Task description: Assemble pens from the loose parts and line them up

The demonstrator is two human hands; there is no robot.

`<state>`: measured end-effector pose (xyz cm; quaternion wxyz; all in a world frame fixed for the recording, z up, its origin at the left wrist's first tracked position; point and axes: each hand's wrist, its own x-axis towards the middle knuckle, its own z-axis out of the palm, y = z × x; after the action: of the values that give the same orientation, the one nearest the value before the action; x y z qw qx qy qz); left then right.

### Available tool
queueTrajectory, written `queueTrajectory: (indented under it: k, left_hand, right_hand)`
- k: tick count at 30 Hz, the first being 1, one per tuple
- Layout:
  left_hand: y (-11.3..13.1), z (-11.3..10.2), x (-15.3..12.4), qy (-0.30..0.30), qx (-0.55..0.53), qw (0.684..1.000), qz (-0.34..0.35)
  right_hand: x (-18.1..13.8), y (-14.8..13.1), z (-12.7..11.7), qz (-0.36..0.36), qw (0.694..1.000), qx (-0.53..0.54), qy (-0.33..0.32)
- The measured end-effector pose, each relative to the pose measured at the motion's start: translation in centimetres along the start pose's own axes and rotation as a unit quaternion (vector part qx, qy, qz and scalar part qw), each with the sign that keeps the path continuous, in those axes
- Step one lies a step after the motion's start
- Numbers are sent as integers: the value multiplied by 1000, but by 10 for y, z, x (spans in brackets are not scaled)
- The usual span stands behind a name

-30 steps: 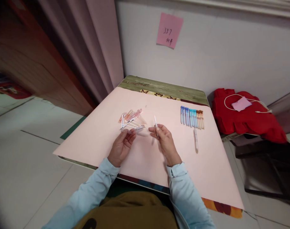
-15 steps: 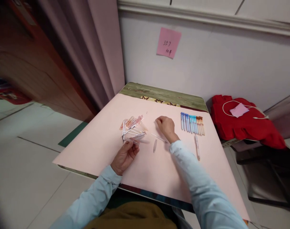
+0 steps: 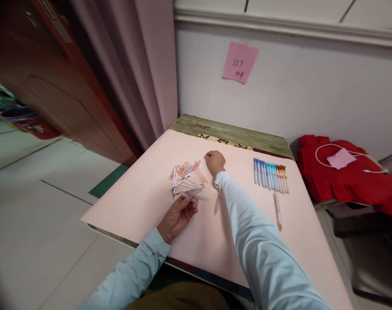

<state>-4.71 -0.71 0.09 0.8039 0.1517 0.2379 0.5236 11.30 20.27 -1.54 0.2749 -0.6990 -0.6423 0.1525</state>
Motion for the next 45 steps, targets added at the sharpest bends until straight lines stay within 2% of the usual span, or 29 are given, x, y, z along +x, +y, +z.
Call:
queueTrajectory:
  k: [6, 9, 12, 14, 16, 19, 21, 25, 29, 34, 36, 39, 41, 43, 45]
  left_hand:
    - [0, -2, 3, 1, -26, 1000, 5]
    - [-1, -4, 6, 31, -44, 998, 18]
    - [-3, -4, 10, 70, -60, 995, 30]
    - [-3, -4, 13, 84, -66, 994, 29]
    - [-4, -4, 14, 88, -66, 994, 27]
    - [-4, -3, 13, 82, -59, 994, 31]
    - [-5, -2, 12, 77, -52, 995, 36]
    - [-5, -2, 11, 65, -35, 996, 41]
    - [-6, -2, 11, 54, -19, 997, 45]
    - [-7, -2, 10, 60, -14, 997, 43]
    - [-7, -2, 10, 65, -14, 997, 41]
    - [-6, -3, 11, 76, -16, 996, 41]
    - [-4, -3, 11, 93, -27, 995, 38]
    - [-3, -1, 11, 111, -41, 992, 33]
    - [-1, 2, 12, 122, -50, 991, 27]
  right_hand:
    - [-3, 6, -10, 21, 997, 72, 9]
    - [-21, 4, -24, 27, 992, 121, 2]
    - [-65, -5, -43, 18, 980, 199, -13]
    - [-105, -14, -56, -3, 934, 356, -23]
    - [-146, -22, -68, -27, 909, 414, -20]
    - [-189, -30, -76, -68, 925, 374, 24]
    - [-202, -32, -75, -92, 934, 341, 44]
    - [-203, -29, -72, -131, 944, 294, 70]
    - [-204, -27, -71, -193, 954, 202, 109]
    - [-206, -29, -72, -250, 947, 163, 121]
    - [-203, -24, -77, -231, 948, 182, 122]
    - [-194, -4, -91, -154, 960, 183, 145]
    - [-188, 16, -99, -87, 978, 122, 144]
    - [-186, 35, -103, -38, 994, 19, 104]
    - [-187, 47, -101, -22, 997, -54, 55]
